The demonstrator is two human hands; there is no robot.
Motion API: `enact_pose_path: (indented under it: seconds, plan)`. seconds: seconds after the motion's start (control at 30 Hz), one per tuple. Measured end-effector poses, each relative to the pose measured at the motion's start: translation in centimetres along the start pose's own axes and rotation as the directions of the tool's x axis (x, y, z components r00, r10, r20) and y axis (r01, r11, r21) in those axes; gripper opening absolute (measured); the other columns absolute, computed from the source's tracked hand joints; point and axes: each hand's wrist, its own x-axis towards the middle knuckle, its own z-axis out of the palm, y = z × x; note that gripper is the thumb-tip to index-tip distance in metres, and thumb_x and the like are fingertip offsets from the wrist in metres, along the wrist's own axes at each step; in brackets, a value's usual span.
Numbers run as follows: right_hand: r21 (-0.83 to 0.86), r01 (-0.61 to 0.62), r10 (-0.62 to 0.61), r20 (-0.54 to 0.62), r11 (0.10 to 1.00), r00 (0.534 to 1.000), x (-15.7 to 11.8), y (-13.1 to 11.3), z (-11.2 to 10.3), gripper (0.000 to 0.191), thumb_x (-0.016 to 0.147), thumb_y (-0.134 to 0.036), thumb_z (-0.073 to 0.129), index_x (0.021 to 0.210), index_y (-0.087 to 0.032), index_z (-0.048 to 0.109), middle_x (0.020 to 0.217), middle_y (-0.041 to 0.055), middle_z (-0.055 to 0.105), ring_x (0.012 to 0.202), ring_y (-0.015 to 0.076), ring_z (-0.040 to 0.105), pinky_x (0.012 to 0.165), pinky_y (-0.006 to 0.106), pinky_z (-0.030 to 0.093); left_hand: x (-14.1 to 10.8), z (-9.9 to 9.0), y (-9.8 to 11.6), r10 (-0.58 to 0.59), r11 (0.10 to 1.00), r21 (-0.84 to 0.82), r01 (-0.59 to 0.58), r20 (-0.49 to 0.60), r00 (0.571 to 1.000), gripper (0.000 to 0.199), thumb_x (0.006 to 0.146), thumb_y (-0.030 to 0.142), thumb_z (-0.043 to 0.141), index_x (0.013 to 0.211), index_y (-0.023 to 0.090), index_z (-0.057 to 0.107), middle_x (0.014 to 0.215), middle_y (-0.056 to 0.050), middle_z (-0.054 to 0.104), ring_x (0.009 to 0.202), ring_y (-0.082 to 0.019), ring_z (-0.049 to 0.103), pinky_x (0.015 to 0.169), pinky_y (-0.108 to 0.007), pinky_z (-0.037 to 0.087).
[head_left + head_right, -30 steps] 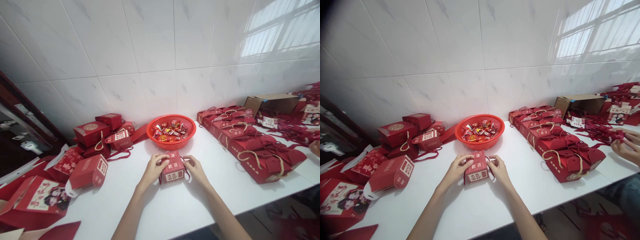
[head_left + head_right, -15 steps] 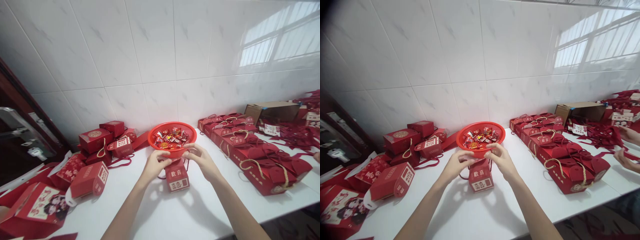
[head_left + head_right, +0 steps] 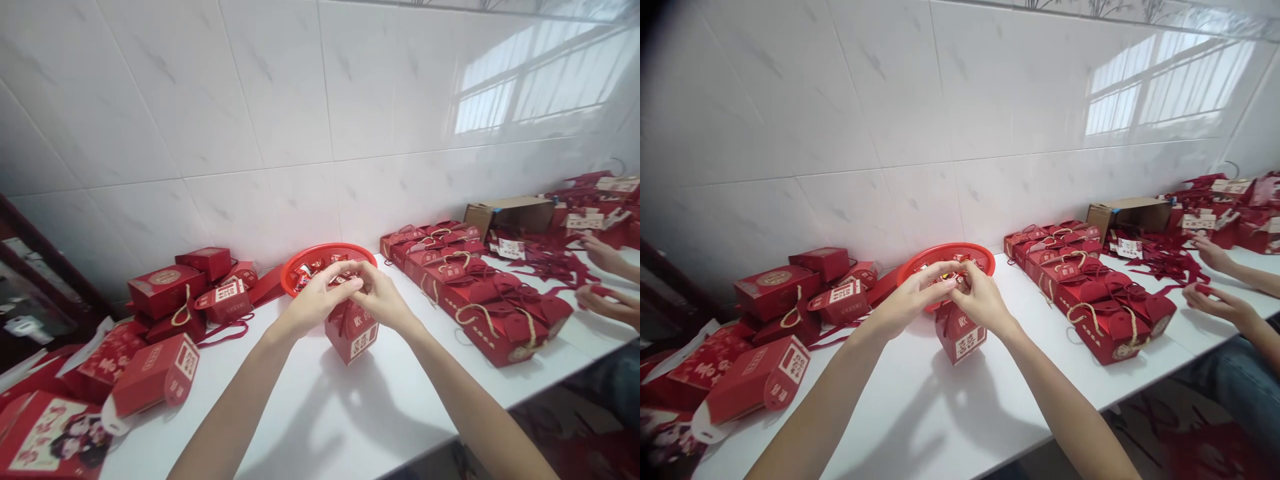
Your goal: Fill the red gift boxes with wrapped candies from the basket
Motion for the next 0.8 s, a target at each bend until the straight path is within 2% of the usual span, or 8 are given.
enact_pose_path:
  seconds: [0.17,0.27,0.37,0.43,0.5,0.6,0.73,0.8]
  plan:
    - [-0.057,0.013,-0.018,-0.094,0.998,0.995,-0.4,0.2,-0.6,0.029,0.075,-0.019,0.052,0.103,-0.023,0.058,0.069,-0.0030,0.063,0.067,0.0182,0.061,0.064,0.030,0.047,0.6,1.5,-0.1,0.031,0.999,0.010,-0.031,0.001,1.000,0.053,0.083,0.043,0.070,0.130,0.020,0.060,0.134,-0.010,0.063,0.129,-0.030,0.055,0.105,-0.040,0.048]
    - [0.097,-0.010,0.022,-0.126,0.995,0.992,-0.4,0.4,-1.4,0.027,0.074,-0.020,0.053,0.100,-0.022,0.059,0.060,-0.0055,0.059,0.060,0.0163,0.060,0.060,0.028,0.046,0.4,1.5,-0.6,0.036,0.999,-0.041,-0.035,0.001,0.999,0.053,0.083,0.043,0.070,0.131,0.022,0.059,0.136,-0.009,0.062,0.132,-0.031,0.053,0.107,-0.041,0.047]
    - [0.260,0.004,0.054,-0.215,0.966,0.975,0.0,0.1,-3.8,0.025,0.072,-0.022,0.058,0.096,-0.020,0.061,0.066,-0.0023,0.066,0.066,0.0165,0.065,0.063,0.028,0.050,-0.8,0.7,-1.6,0.014,0.999,-0.046,-0.014,-0.004,1.000,0.050,0.084,0.043,0.071,0.129,0.024,0.060,0.141,-0.008,0.060,0.130,-0.031,0.056,0.108,-0.040,0.046]
    - [0.265,0.041,0.046,-0.315,0.963,0.948,0.5,-0.4,-6.6,0.024,0.069,-0.022,0.062,0.092,-0.019,0.064,0.071,-0.0005,0.069,0.068,0.0157,0.066,0.064,0.027,0.050,-2.2,-0.5,-2.6,-0.022,1.000,-0.007,0.022,-0.008,1.000,0.048,0.085,0.045,0.070,0.129,0.026,0.062,0.140,-0.008,0.061,0.127,-0.030,0.059,0.109,-0.041,0.046]
    - [0.194,0.056,0.025,-0.392,0.979,0.920,1.2,-1.1,-10.1,0.022,0.068,-0.019,0.064,0.090,-0.018,0.066,0.070,-0.0005,0.069,0.065,0.0145,0.065,0.063,0.027,0.051,-4.0,-2.0,-3.8,-0.052,0.998,0.031,0.053,-0.043,0.998,0.047,0.085,0.047,0.070,0.127,0.027,0.064,0.138,-0.008,0.063,0.123,-0.030,0.062,0.109,-0.042,0.046]
    - [0.105,0.044,0.020,-0.539,0.994,0.842,2.5,-2.4,-15.9,0.019,0.065,-0.009,0.064,0.082,-0.016,0.068,0.063,-0.0007,0.068,0.057,0.0118,0.062,0.058,0.023,0.049,-7.1,-4.4,-5.6,-0.083,0.995,0.047,0.091,-0.149,0.985,0.044,0.084,0.053,0.069,0.120,0.027,0.070,0.136,-0.008,0.064,0.114,-0.030,0.067,0.105,-0.043,0.051]
    - [0.125,-0.103,0.160,-0.669,0.987,0.725,4.3,-3.9,-22.4,0.017,0.069,0.000,0.060,0.078,-0.014,0.066,0.056,-0.0007,0.064,0.046,0.0075,0.053,0.049,0.020,0.041,-10.6,-6.8,-7.4,-0.156,0.983,0.030,0.183,-0.402,0.902,0.049,0.073,0.063,0.073,0.105,0.026,0.077,0.119,-0.007,0.074,0.111,-0.033,0.068,0.103,-0.044,0.054]
    - [0.078,-0.164,0.170,-0.710,0.983,0.683,4.9,-3.8,-25.0,0.015,0.074,0.000,0.060,0.079,-0.013,0.064,0.058,-0.0002,0.062,0.049,0.0074,0.055,0.052,0.021,0.043,-11.8,-7.5,-8.0,-0.190,0.977,-0.007,0.213,-0.486,0.853,0.052,0.063,0.068,0.077,0.096,0.027,0.079,0.114,-0.006,0.076,0.112,-0.035,0.068,0.101,-0.044,0.056]
